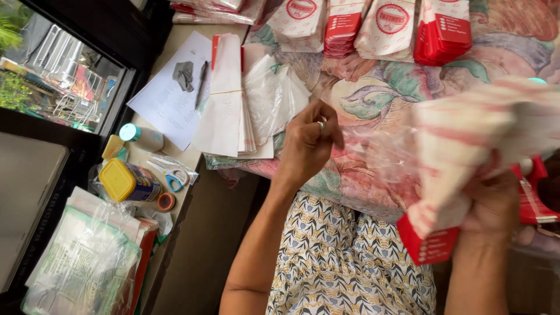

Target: Sorting, folding, and stacking printed paper bags in a production environment.

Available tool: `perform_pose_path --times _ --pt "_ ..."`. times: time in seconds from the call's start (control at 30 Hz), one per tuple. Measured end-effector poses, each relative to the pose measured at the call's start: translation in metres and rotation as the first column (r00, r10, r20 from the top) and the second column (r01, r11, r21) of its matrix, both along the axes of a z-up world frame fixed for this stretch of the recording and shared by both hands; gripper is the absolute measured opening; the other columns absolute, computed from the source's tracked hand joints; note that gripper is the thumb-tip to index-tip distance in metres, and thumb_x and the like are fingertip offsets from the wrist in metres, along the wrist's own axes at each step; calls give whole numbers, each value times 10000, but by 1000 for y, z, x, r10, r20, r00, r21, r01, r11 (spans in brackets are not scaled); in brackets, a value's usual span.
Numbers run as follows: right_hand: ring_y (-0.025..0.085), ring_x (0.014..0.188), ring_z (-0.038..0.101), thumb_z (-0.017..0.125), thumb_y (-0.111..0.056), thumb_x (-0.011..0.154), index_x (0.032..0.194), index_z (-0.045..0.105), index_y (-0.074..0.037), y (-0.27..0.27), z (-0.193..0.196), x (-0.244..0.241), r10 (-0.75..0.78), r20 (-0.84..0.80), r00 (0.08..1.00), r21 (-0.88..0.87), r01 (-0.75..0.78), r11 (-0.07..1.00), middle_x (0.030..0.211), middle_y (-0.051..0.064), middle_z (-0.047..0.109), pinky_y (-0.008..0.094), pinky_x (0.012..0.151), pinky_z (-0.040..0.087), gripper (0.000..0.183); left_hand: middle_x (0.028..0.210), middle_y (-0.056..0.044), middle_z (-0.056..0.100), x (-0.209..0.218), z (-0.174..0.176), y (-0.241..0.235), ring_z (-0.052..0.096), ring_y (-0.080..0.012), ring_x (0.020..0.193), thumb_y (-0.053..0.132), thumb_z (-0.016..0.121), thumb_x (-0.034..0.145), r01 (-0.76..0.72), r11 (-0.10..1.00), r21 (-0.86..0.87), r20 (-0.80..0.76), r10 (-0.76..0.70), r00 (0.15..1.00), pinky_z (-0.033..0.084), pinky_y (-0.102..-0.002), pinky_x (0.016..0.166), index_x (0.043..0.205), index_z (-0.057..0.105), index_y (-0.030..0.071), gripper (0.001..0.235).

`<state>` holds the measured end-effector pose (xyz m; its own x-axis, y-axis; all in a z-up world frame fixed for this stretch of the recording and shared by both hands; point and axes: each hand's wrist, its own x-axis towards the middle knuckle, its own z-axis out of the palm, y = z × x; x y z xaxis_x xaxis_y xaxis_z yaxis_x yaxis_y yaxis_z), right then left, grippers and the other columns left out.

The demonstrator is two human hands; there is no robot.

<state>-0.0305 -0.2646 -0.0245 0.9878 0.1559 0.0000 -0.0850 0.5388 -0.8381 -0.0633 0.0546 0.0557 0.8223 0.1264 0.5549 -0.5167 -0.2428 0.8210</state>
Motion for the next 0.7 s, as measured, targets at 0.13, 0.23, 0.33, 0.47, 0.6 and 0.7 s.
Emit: perform_pose_path --times 0.13,0.23,0.33,0.47,0.6,0.7 --pt "106 1014 680 794 -42 807 1150 696 -132 12 16 -2 -90 45 995 -306 100 947 1146 0 731 291 1000 601 368 1410 -185 566 4 24 -10 699 -363 1064 -198 579 862 -244 596 765 89 277 957 538 -414 578 1140 762 -45 366" --pt "120 986 679 819 -18 812 1095 673 -62 5 41 -15 -99 195 976 -496 185 848 1109 46 720 270 965 634 321 1580 -119 463 8 45 -19 740 -355 924 -224 470 807 -27 625 780 -87 151 985 552 -432 601 1420 547 -81 634" --pt "121 1058 621 810 24 795 1253 663 6 -9 51 -30 -51 262 964 -607 205 768 1183 27 667 260 988 568 481 1635 -196 343 11 74 -32 681 -424 1143 -224 416 810 207 682 701 -271 -13 962 608 -490 837 1552 324 -70 764" --pt "166 1042 581 805 59 892 1309 651 153 4 86 -42 16 452 892 -723 356 591 1168 132 668 305 980 519 454 1623 -215 298 6 91 -50 659 -418 1115 -209 447 860 329 622 711 -332 -117 936 636 -399 563 1532 315 -105 693" --pt "349 1036 718 739 127 960 1127 719 96 13 90 -41 223 721 656 -675 591 441 1193 267 724 409 899 551 171 1581 -265 275 4 93 -61 622 -487 955 -231 473 743 365 633 683 -323 -187 928 566 -509 532 1502 258 -152 793" --pt "354 1033 747 686 71 975 1091 728 60 16 89 -37 328 726 605 -684 584 437 1161 225 741 417 868 582 124 1607 -252 308 -1 85 -59 621 -469 960 -223 512 724 337 648 683 -259 -216 941 509 -476 516 1532 232 -89 865"
